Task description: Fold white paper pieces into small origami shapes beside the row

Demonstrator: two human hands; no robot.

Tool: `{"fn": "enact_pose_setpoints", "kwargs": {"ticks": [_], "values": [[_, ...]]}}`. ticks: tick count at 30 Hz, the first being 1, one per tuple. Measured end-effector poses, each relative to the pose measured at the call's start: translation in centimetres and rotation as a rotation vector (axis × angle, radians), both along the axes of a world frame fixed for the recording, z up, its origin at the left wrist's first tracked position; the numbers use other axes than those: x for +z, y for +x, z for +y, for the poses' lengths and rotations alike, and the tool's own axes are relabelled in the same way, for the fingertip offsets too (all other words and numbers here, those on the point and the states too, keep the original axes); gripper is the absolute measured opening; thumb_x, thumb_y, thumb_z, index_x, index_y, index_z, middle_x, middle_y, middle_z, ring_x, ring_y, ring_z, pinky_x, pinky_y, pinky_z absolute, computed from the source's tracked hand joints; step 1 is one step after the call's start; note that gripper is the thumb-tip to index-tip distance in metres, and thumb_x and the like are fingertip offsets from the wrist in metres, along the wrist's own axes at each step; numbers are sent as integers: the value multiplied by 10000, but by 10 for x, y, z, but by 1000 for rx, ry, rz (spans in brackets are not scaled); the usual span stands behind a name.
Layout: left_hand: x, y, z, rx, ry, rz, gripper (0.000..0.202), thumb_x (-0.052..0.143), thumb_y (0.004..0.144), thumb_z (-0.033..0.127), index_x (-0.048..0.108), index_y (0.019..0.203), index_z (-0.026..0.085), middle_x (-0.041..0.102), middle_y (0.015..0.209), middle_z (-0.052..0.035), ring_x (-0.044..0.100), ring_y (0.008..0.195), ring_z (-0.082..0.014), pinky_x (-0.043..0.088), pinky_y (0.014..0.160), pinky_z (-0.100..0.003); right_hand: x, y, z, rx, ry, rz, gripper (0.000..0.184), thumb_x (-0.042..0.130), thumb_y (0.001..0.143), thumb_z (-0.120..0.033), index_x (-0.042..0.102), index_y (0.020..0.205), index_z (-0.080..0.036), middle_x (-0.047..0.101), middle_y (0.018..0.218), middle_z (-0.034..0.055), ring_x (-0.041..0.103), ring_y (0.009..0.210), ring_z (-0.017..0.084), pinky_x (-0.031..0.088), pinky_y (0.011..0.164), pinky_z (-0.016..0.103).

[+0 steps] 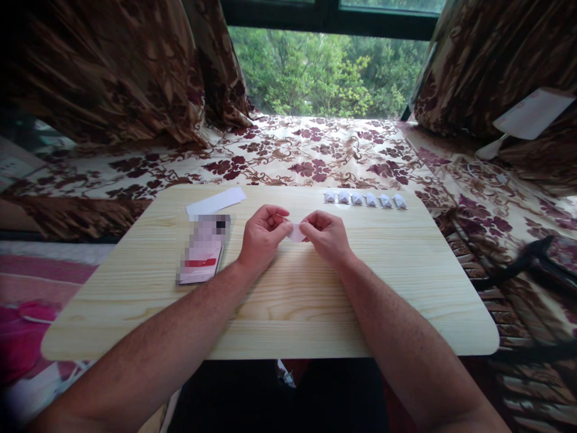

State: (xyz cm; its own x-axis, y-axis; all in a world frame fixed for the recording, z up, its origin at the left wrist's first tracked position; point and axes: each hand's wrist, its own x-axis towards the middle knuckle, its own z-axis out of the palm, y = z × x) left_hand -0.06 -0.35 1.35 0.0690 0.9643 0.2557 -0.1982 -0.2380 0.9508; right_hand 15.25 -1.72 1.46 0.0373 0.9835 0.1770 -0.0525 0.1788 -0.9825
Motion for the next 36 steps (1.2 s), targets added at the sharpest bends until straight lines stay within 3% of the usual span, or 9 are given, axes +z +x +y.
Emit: {"fn": "enact_pose_setpoints", "kwargs": {"ticks": [14, 36], "values": [[-3, -2, 0, -57, 11, 81, 280, 744, 735, 245, 612, 974, 183, 622, 676, 22, 543, 570, -95, 379, 533, -217, 2, -3, -3, 18, 9, -95, 173, 734, 733, -300, 639, 681, -165, 658, 590, -7, 609, 542, 121, 494, 527, 240], [-6, 1, 1, -50, -23, 31, 267, 758, 690, 206, 641, 927, 168, 613, 677, 21, 525, 576, -91, 401, 546, -215, -5, -2, -3, -30, 66, -237, 149, 682, 765, -262, 620, 667, -169, 621, 577, -15, 519, 518, 104, 388, 495, 231]]}}
